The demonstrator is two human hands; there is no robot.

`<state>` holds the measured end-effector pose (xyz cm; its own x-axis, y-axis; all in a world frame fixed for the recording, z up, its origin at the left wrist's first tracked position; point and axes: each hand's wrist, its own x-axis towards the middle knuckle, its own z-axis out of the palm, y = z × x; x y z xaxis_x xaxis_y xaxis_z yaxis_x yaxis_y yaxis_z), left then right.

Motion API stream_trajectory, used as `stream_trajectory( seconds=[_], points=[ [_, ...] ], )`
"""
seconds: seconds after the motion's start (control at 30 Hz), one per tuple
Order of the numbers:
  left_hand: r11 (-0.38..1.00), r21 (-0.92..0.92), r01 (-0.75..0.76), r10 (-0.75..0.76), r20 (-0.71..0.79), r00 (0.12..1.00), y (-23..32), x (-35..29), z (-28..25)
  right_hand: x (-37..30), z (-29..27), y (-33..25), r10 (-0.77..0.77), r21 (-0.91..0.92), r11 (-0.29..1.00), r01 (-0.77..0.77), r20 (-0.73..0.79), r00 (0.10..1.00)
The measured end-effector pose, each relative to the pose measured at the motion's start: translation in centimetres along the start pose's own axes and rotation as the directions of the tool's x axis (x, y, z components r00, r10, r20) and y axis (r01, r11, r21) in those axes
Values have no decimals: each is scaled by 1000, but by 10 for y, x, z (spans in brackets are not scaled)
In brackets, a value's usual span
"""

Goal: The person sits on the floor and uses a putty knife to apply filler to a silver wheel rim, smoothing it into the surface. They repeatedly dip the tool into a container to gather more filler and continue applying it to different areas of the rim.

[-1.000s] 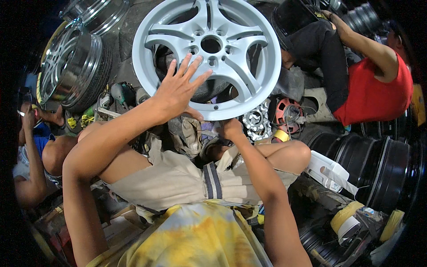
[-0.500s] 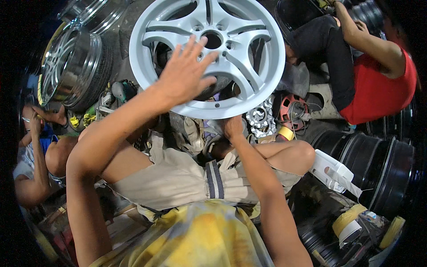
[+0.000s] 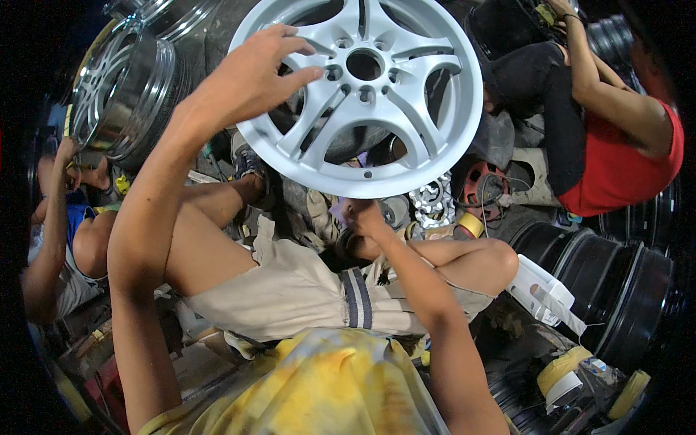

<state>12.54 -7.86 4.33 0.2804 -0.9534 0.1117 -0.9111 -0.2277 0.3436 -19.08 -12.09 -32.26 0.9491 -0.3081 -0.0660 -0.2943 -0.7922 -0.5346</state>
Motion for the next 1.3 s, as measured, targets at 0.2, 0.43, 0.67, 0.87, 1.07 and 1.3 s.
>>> stream_trajectory(
  seconds=[0.2,0.43,0.67,0.87,1.07,1.3],
  points=[
    [999,-33,33,-33,-9,999,-21,-4,-6,14,-60,-16,179,16,984,-179,1,984],
    [999,-32,-36,37,14,999,-13,-3,-4,16,-5,-32,-71,-53,996,69,-30,997],
    [993,-110,-31,37,51,998,-4,-11,-14,59,67,-77,291,-147,956,-255,339,895],
    [971,-241,13,61,297,953,10,-15,-14,36,40,-91,-33,278,958,-67,340,940],
    [903,-412,-118,357,571,739,40,-34,-4,7,-169,-173,107,712,692,-114,56,993],
    [825,-524,210,386,795,468,54,-51,29,-12,-213,-175,291,944,331,-5,-97,952]
  ],
)
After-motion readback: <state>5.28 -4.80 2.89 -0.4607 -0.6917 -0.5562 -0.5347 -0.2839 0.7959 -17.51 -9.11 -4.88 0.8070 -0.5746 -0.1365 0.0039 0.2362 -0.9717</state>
